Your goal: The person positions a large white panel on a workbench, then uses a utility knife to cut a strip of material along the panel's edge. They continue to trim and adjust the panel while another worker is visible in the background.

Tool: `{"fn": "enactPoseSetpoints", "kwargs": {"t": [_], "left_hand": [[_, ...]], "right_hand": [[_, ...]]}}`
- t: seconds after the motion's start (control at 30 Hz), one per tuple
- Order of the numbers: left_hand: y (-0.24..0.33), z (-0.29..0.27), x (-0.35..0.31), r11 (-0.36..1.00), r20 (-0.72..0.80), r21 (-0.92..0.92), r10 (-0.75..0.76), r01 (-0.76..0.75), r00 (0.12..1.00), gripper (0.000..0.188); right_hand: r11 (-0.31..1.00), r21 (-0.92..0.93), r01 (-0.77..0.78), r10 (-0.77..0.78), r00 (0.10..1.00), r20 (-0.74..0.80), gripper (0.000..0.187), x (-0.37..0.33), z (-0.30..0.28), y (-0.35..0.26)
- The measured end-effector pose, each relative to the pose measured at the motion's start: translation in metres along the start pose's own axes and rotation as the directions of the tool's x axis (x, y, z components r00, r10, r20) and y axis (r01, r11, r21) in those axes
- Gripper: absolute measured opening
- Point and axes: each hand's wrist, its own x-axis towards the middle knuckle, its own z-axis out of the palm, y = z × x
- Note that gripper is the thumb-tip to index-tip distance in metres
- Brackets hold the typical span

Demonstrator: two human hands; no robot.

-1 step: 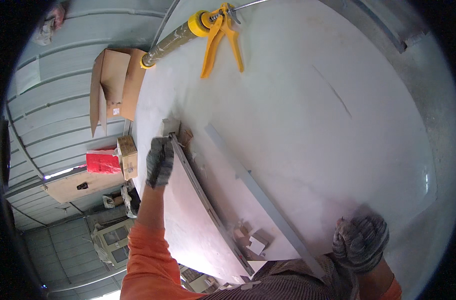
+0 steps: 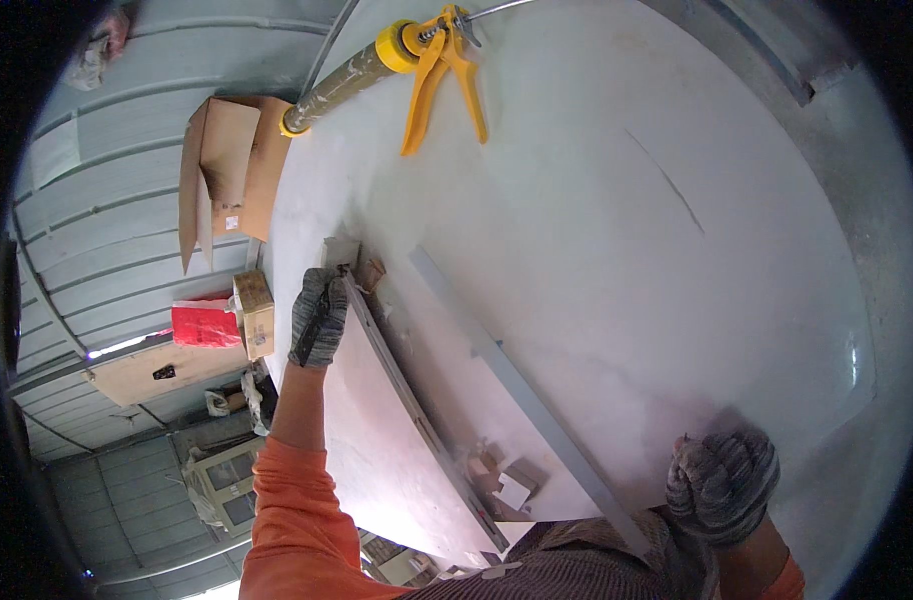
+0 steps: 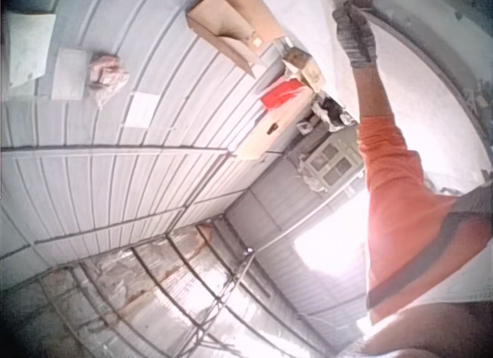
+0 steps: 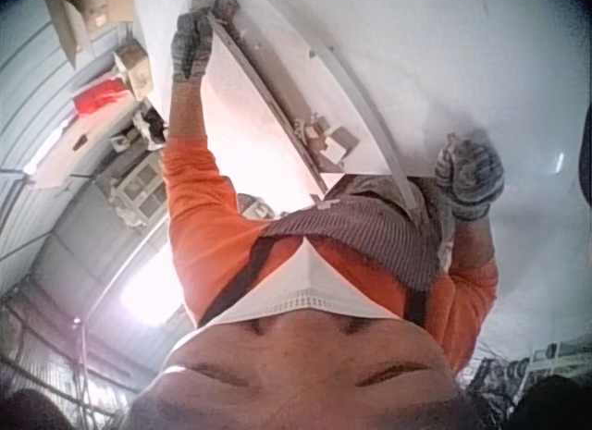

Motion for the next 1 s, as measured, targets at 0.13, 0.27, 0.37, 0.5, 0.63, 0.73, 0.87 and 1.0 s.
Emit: {"fn": "enactPoseSetpoints", "kwargs": {"t": [0.13,0.27,0.37,0.5,0.63,0.73,0.87,1.0], "left_hand": [[-0.008,-0.009,-0.018,0.987,-0.061,-0.042,-0.160,0.157,0.985,0.017],[-0.051,-0.029,-0.102,0.900,-0.023,-0.184,-0.406,0.395,0.914,0.011],[-0.070,-0.025,-0.146,0.919,0.066,0.064,-0.392,0.388,0.918,0.014],[-0.072,-0.006,-0.172,0.814,-0.081,-0.393,-0.493,0.427,0.866,0.007],[-0.077,0.002,-0.163,0.794,0.039,0.603,0.075,-0.083,0.996,0.007],[-0.092,-0.001,-0.173,0.968,0.025,-0.018,-0.250,0.250,0.968,0.008],[-0.094,-0.016,-0.204,0.323,0.521,0.659,0.455,-0.679,0.722,0.008],[-0.071,-0.045,-0.211,0.975,-0.188,0.168,0.175,-0.144,0.966,0.027]], "right_hand": [[0.997,0.077,0.000,0.000,1.000,-0.001,0.027,0.001,-0.001,0.001],[0.988,0.115,-0.100,0.105,0.994,-0.032,0.023,-0.002,0.000,0.000],[0.995,0.067,-0.073,0.077,0.995,-0.059,0.021,-0.003,0.005,-0.001],[0.997,-0.013,-0.077,0.074,0.983,-0.168,0.016,0.000,0.011,-0.003],[0.993,0.066,-0.095,0.104,0.984,-0.145,0.012,0.003,0.009,-0.004],[0.993,0.053,-0.106,0.111,0.988,-0.105,0.013,0.004,0.005,-0.005],[0.926,0.228,-0.302,0.322,0.945,-0.056,0.012,0.016,-0.001,-0.019],[0.906,0.323,-0.273,0.204,0.951,0.230,0.022,0.047,-0.001,-0.062]]}}
